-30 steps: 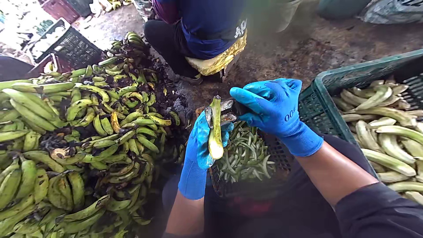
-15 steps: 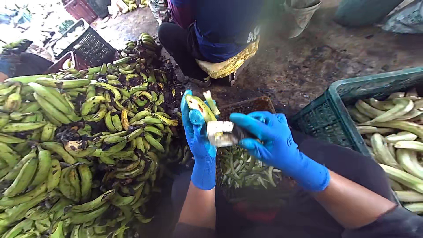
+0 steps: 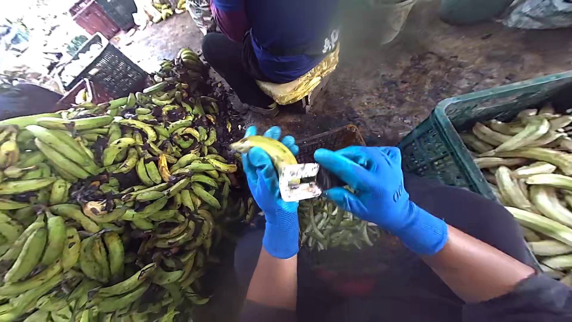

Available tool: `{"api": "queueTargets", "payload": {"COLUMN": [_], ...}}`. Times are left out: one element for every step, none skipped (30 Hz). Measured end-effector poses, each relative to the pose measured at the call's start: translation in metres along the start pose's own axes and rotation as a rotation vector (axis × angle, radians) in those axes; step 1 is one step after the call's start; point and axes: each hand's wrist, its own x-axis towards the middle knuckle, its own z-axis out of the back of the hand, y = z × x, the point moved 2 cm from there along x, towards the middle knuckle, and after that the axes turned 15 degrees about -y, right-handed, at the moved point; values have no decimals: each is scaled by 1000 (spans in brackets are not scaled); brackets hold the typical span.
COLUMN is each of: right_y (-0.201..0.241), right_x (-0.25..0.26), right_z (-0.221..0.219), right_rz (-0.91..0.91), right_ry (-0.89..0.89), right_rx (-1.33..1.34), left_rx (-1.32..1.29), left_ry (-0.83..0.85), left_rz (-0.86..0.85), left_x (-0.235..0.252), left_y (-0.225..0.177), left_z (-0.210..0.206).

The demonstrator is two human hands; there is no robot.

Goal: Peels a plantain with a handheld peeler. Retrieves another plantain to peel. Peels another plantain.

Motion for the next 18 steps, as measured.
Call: {"api": "queueTargets", "payload": {"right_y": [1,-4,-13,-24,-36,-47,-56,-64,-71,-76,-78,-78,-72,-61,-49,-38,-28,-20], "right_x": [0,3,10,17,25,32,37,39,41,43,43,41,37,30,21,11,2,-4], "right_z": [1,2,2,0,0,-1,-2,-2,-3,-2,-2,-1,-1,-2,-3,-4,-5,-5], "right_rz": [29,47,54,57,57,58,40,-3,-65,-139,-214,-259,-266,-242,-192,-133,-80,-36], "right_ry": [0,0,7,18,39,66,95,122,132,120,99,65,29,-1,-29,-63,-92,-113], "right_rx": [4,6,6,7,5,0,-9,-32,-67,-97,-119,-127,-120,-100,-71,-43,-25,-16], "left_rx": [-21,-8,43,134,257,397,539,652,727,757,707,609,523,437,330,217,56,-146], "left_ry": [0,44,132,217,279,318,372,442,540,601,608,563,497,395,279,171,94,37], "left_rz": [-27,9,105,229,352,435,470,491,507,510,537,554,533,481,414,348,339,376], "left_x": [-1,-4,-6,-6,-5,-3,-1,2,6,8,8,9,11,11,10,9,9,9], "left_y": [-1,-1,-1,-1,-3,-5,-9,-11,-12,-12,-10,-6,-3,0,3,6,7,7], "left_z": [-1,-2,0,3,6,8,10,13,15,15,16,16,15,12,8,3,-3,-8]}}
